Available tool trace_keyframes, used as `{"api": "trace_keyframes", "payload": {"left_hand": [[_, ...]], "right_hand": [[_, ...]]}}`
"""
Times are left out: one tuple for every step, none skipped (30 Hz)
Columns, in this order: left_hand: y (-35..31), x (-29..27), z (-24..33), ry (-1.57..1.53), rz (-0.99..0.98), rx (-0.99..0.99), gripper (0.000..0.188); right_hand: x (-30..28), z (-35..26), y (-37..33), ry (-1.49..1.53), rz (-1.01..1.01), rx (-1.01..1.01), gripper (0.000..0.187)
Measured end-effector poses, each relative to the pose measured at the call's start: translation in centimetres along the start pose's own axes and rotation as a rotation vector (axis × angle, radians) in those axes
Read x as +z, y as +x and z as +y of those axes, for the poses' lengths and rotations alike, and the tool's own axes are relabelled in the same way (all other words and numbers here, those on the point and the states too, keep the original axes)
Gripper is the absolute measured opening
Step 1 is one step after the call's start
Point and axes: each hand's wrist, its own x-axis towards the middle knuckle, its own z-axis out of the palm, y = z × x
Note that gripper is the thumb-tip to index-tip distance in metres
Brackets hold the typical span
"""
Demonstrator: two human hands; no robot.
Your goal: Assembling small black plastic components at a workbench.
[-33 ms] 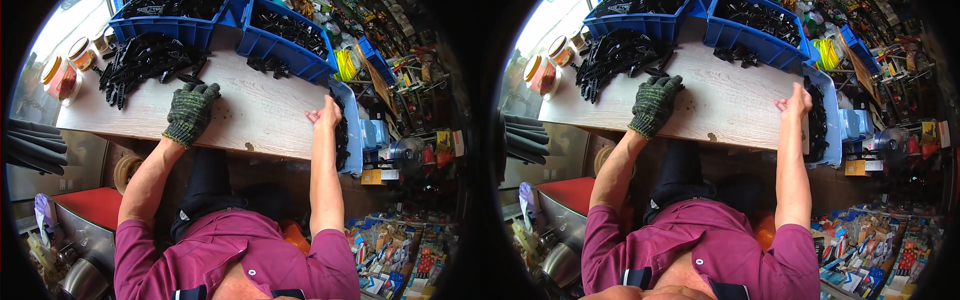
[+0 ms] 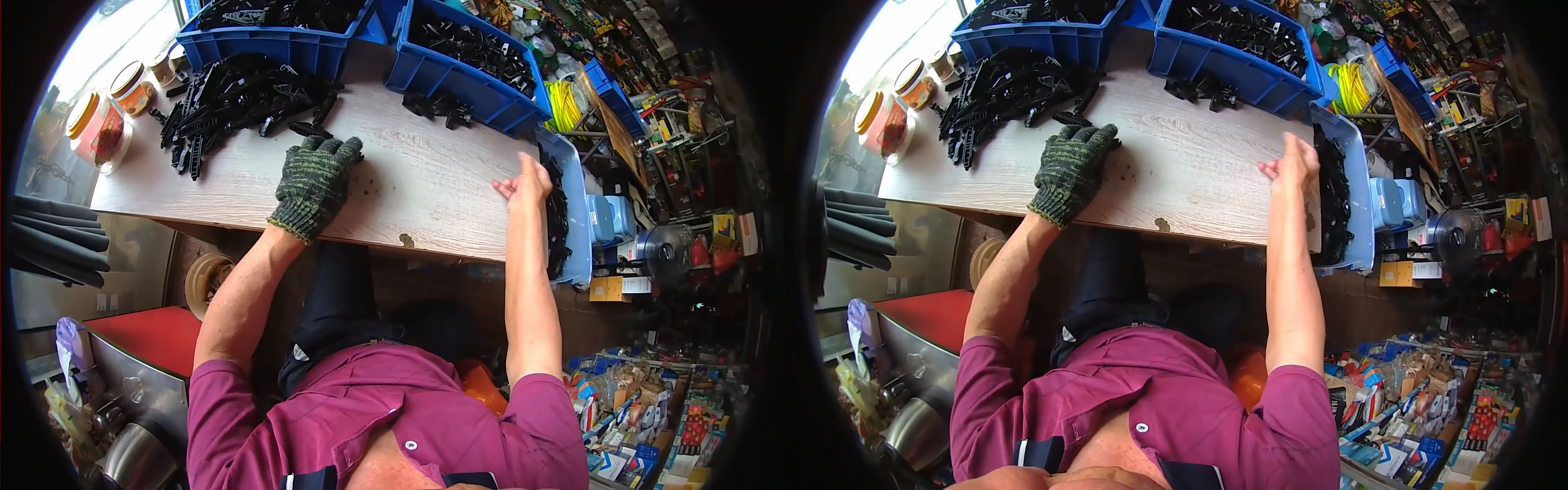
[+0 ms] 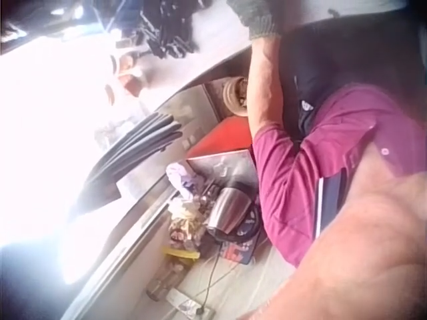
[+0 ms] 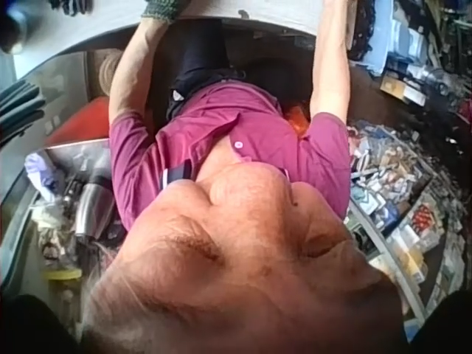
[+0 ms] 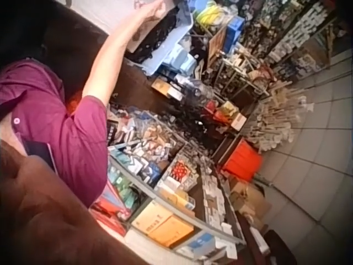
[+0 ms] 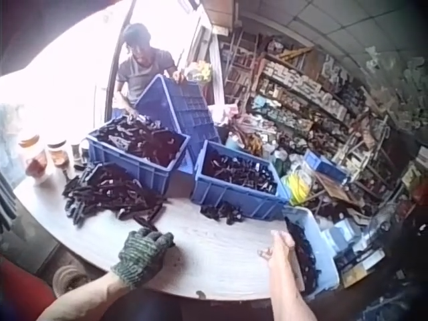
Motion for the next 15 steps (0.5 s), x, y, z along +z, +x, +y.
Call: {"api": "trace_keyframes", "payload": {"left_hand": [[0.2, 0.0, 0.4, -0.033, -0.045, 0.004, 0.037], [0.2, -0.3, 0.5, -0.028, -0.045, 0.0, 0.037], [0.4, -0.3, 0.8, -0.049, -0.045, -0.003, 0.038], [0.5, -0.2, 0.9, -0.069, -0.045, -0.006, 0.038], [0.5, -0.3, 0.9, -0.078, -0.042, -0.011, 0.037], [0.5, -0.3, 1.0, -0.078, -0.041, -0.012, 0.037], [0.6, -0.2, 1.0, -0.08, -0.033, -0.01, 0.034], [0.5, -0.2, 0.9, -0.079, -0.025, -0.011, 0.032], [0.6, -0.2, 0.8, -0.078, -0.025, -0.016, 0.032], [0.6, -0.3, 0.7, -0.085, -0.014, -0.01, 0.028], [0.7, -0.3, 0.7, -0.093, -0.003, -0.005, 0.025], [0.8, -0.3, 0.7, -0.092, -0.004, -0.011, 0.025], [0.8, -0.3, 0.7, -0.086, 0.005, -0.015, 0.024], [0.9, -0.3, 0.7, -0.08, 0.014, -0.019, 0.023], [0.9, -0.2, 0.7, -0.08, 0.012, -0.023, 0.023]], "right_hand": [[0.5, 0.2, -0.1, 0.001, -0.099, 0.028, 0.034], [1.6, 0.4, -0.2, 0.002, -0.105, 0.03, 0.034], [2.5, 0.5, 0.1, -0.089, -0.167, 0.039, 0.033], [3.4, 0.6, 0.3, -0.179, -0.228, 0.048, 0.032], [4.4, 0.5, 0.5, -0.181, -0.229, 0.047, 0.032], [5.3, 0.4, 0.7, -0.271, -0.261, 0.05, 0.036], [5.9, 0.3, 0.8, -0.361, -0.292, 0.051, 0.039], [6.6, 0.1, 0.6, -0.364, -0.297, 0.052, 0.039], [7.2, -0.2, 0.5, -0.431, -0.312, -0.002, 0.043], [7.8, -0.4, 0.5, -0.498, -0.327, -0.056, 0.047], [8.4, -0.6, 0.5, -0.555, -0.333, -0.061, 0.052], [8.8, -0.8, 0.5, -0.558, -0.338, -0.06, 0.052], [9.1, -1.0, 0.5, -0.637, -0.352, -0.1, 0.05], [9.3, -1.0, 0.7, -0.716, -0.365, -0.142, 0.047], [9.4, -0.9, 0.8, -0.718, -0.368, -0.14, 0.047]]}}
